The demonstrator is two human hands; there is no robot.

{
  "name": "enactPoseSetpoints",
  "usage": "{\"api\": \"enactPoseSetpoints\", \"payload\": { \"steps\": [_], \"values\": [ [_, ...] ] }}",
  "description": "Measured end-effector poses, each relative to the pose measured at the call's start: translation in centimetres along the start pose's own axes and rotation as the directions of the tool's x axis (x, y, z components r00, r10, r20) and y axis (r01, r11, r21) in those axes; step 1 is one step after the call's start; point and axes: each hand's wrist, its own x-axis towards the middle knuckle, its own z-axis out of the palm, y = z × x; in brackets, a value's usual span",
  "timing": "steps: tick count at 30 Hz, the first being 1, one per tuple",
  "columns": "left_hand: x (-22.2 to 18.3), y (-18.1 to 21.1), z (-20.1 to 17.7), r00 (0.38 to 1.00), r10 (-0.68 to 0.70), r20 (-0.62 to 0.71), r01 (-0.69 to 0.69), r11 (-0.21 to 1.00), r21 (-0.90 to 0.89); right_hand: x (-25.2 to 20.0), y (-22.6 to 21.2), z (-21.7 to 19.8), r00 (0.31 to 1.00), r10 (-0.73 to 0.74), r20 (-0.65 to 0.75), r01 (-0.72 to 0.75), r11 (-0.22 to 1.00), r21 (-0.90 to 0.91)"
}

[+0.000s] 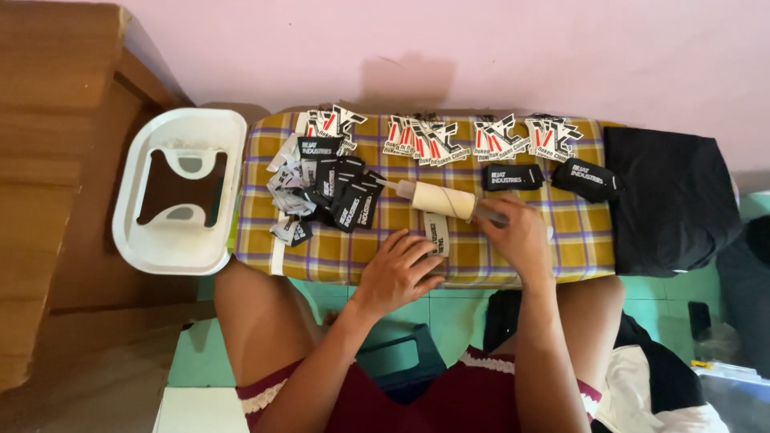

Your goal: The person is preparing and cleaning clothing labels by picking them up individually and using a lint roller on them.

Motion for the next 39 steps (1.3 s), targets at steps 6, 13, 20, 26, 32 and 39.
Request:
{"api": "enactPoseSetpoints", "payload": {
  "steps": [6,13,20,26,32,39],
  "values": [
    [-0.1,-0.3,0.0,1.000,-0.004,0.020,0.004,0.999,0.036,-1.3,0.8,-1.2,0.996,0.062,-0.062,-0.050,0.982,0.185],
    [-0.7,-0.7,1.7,0.993,0.061,-0.097,-0.051,0.993,0.103,-4.0,-1.2,-1.0,0.997,0.054,0.051,-0.058,0.994,0.089],
    [-0.6,-0.4,1.9,0.988,0.052,-0.145,-0.037,0.994,0.104,-3.4,-1.0,0.0,0.984,0.136,-0.117,-0.145,0.986,-0.076],
    [0.3,0.4,0.7,0.982,0.067,-0.175,-0.045,0.991,0.126,-4.3,0.4,-0.3,0.970,0.131,-0.205,-0.133,0.991,0.003],
    [0.3,0.6,1.0,0.984,0.079,-0.161,-0.060,0.991,0.120,-4.8,-1.0,-0.2,0.988,0.155,-0.021,-0.156,0.987,-0.047],
    [0.0,0.8,1.9,0.970,0.117,-0.215,-0.101,0.991,0.083,-2.8,2.8,2.1,0.942,0.071,-0.329,-0.100,0.992,-0.074]
  ]
}}
